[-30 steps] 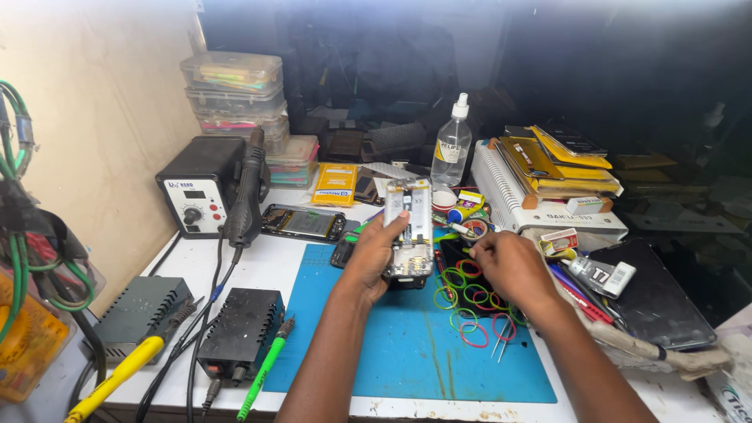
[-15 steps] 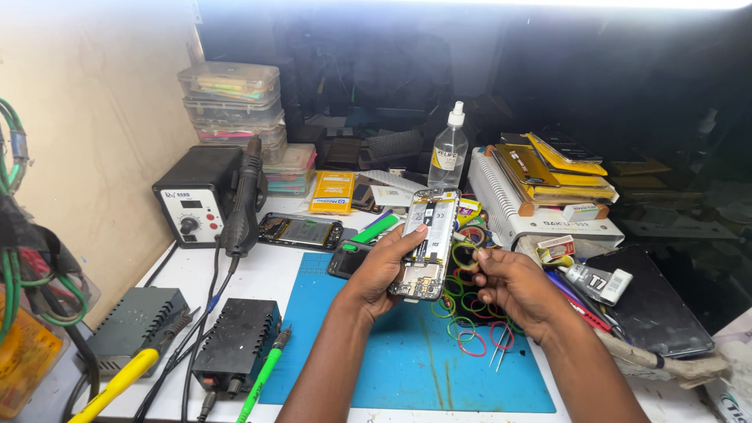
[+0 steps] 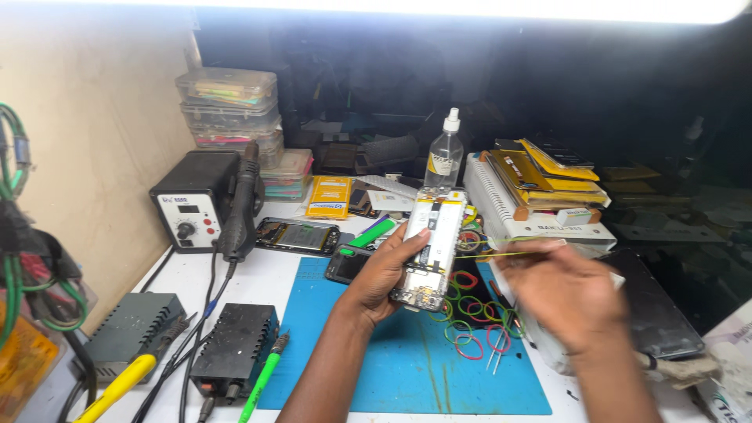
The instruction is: The person manipulates a mobile phone on a repair bench, fits internal components, applies rubber bands to secure the display, and uses a screwdriver to fasten internal screws.
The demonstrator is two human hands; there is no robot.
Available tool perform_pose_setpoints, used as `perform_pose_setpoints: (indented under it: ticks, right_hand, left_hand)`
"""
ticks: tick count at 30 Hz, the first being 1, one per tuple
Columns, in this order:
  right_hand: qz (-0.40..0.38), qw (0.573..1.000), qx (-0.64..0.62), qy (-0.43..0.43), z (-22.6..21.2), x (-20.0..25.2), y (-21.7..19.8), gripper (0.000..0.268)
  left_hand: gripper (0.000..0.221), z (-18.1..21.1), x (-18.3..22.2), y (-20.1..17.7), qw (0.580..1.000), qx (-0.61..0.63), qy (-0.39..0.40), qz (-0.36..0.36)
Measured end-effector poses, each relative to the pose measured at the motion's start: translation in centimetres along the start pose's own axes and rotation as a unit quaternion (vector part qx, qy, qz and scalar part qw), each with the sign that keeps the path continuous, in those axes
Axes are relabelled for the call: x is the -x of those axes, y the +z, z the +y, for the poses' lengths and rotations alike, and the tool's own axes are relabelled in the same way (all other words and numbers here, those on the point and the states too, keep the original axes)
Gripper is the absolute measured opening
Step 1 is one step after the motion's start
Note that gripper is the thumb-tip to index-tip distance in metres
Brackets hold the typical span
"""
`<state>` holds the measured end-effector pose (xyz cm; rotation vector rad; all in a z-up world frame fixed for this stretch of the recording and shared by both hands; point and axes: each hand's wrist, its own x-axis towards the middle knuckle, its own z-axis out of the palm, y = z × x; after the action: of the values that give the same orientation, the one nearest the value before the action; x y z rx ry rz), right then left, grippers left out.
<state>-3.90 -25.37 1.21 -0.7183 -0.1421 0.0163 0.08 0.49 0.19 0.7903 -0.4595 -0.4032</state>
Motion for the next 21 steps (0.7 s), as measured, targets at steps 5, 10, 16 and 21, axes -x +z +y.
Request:
perform_pose_setpoints:
  ticks: [5, 10, 16, 21]
  right_hand:
    - [-0.175, 0.981, -0.076, -0.037, -6.4, 2.6, 1.2, 0.106]
    - [-0.223, 0.942, 0.252, -0.016, -7.4, 0.9, 6.1, 0.110]
    - [-0.241, 0.605, 0.758, -0.025, -0.4, 0.7, 11.5, 0.039]
    - [-0.121, 0.607, 0.756, -0.211, 0.7, 2.0, 11.6, 0.032]
  left_hand:
    - [0.054, -0.7, -0.3, 0.3, 0.988, -0.147, -0.030, -0.021]
    - [0.055, -2.3, -0.5, 0.3, 0.924, -0.376, -0.010, -0.070]
    - [0.043, -1.7, -0.8, -1.3, 0.962, -0.263, 0.075, 0.000]
    - [0.037, -0.5, -0.5, -0.8, 0.983, -0.148, 0.093, 0.050]
